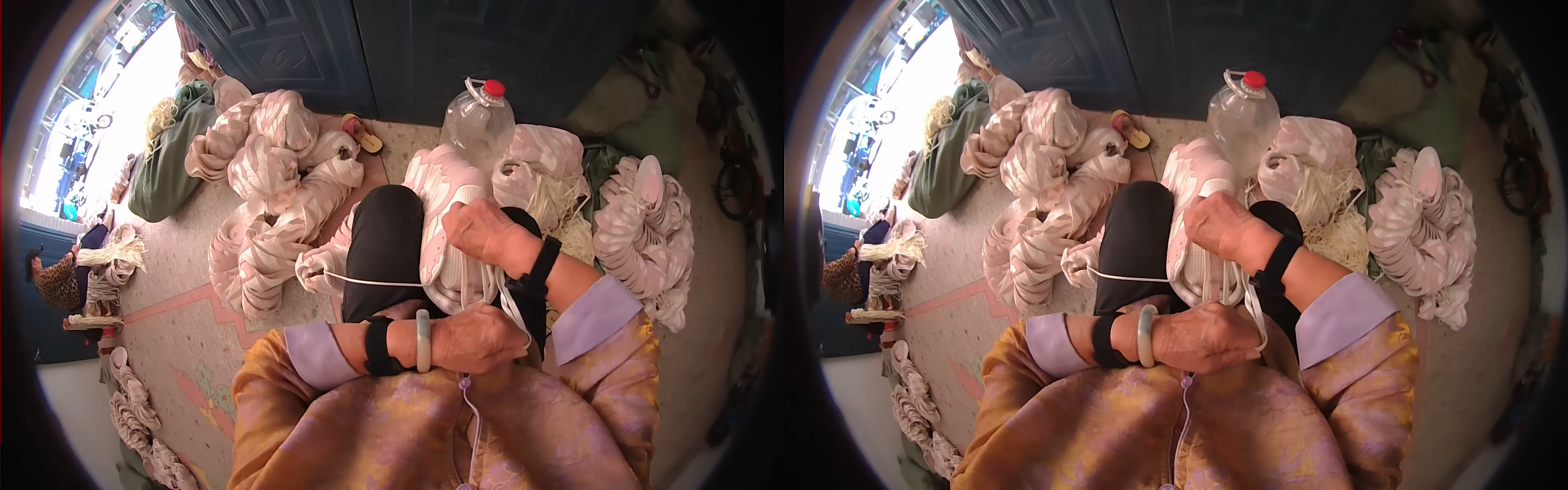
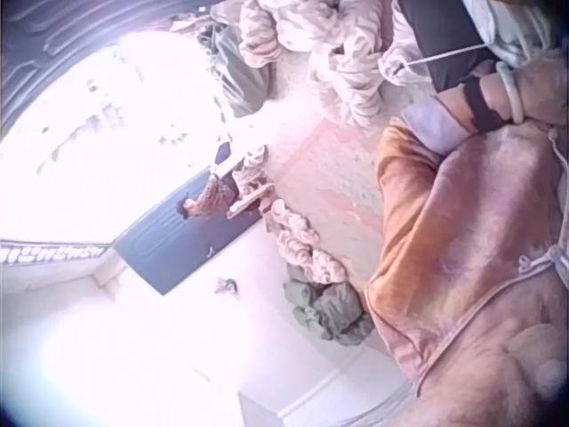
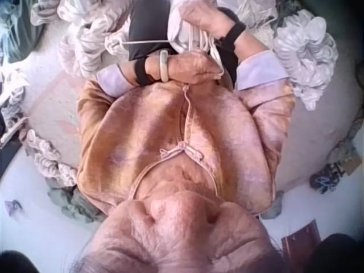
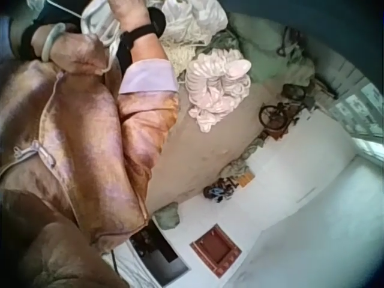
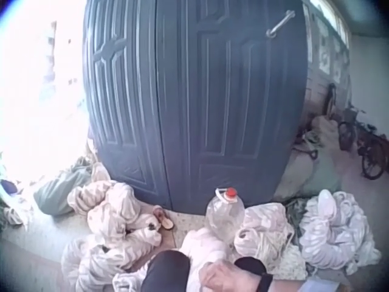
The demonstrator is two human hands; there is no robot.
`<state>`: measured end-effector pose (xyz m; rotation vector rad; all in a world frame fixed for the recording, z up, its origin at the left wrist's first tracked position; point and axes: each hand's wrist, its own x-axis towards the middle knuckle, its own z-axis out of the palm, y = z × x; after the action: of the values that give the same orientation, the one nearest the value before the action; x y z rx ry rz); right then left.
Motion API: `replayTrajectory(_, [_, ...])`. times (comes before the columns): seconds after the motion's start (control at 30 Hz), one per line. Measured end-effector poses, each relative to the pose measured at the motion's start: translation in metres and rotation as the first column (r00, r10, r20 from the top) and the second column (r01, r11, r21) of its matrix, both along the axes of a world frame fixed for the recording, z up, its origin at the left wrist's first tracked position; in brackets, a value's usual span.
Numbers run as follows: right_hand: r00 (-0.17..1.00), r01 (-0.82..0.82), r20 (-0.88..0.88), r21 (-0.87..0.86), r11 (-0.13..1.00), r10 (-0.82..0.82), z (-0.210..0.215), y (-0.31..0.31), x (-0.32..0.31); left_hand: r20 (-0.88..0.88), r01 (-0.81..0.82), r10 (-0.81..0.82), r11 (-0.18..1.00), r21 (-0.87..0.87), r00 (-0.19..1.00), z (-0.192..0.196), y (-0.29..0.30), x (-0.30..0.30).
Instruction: The recorder is lacing a white shoe in a workshop setting with various shoe components scattered on the floor.
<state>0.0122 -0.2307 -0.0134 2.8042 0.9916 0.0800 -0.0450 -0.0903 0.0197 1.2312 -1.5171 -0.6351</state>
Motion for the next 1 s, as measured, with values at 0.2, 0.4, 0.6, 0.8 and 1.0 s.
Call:
replayTrajectory(0.2, [0.938, 0.325, -0.021, 0.399, 0.857, -0.346, -0.026, -0.015, -0.007, -0.003, -0.034, 0.034, 0.999, 0.012, 0.999, -0.003, 0.0, -0.001])
replayTrajectory(0.4, [0.947, 0.299, -0.004, 0.368, 0.881, -0.32, -0.015, -0.01, -0.004, 0.103, -0.085, 0.105, 0.979, -0.185, 0.989, -0.008, -0.003, -0.003])
replayTrajectory(0.6, [1.0, -0.012, 0.028, 0.063, 0.998, 0.011, 0.013, -0.004, 0.007, 0.15, -0.118, 0.157, 0.963, -0.243, 0.976, -0.005, -0.006, -0.007])
replayTrajectory(0.8, [0.996, -0.083, -0.046, -0.133, 0.988, 0.077, 0.008, -0.001, 0.012, 0.227, -0.084, 0.121, 0.982, -0.168, 0.966, 0.003, -0.001, -0.004])
replayTrajectory(1.0, [0.835, 0.528, -0.21, 0.565, 0.634, -0.509, -0.033, -0.018, 0.001, 0.303, -0.089, 0.124, 0.988, -0.127, 0.945, 0.005, 0.002, -0.001])
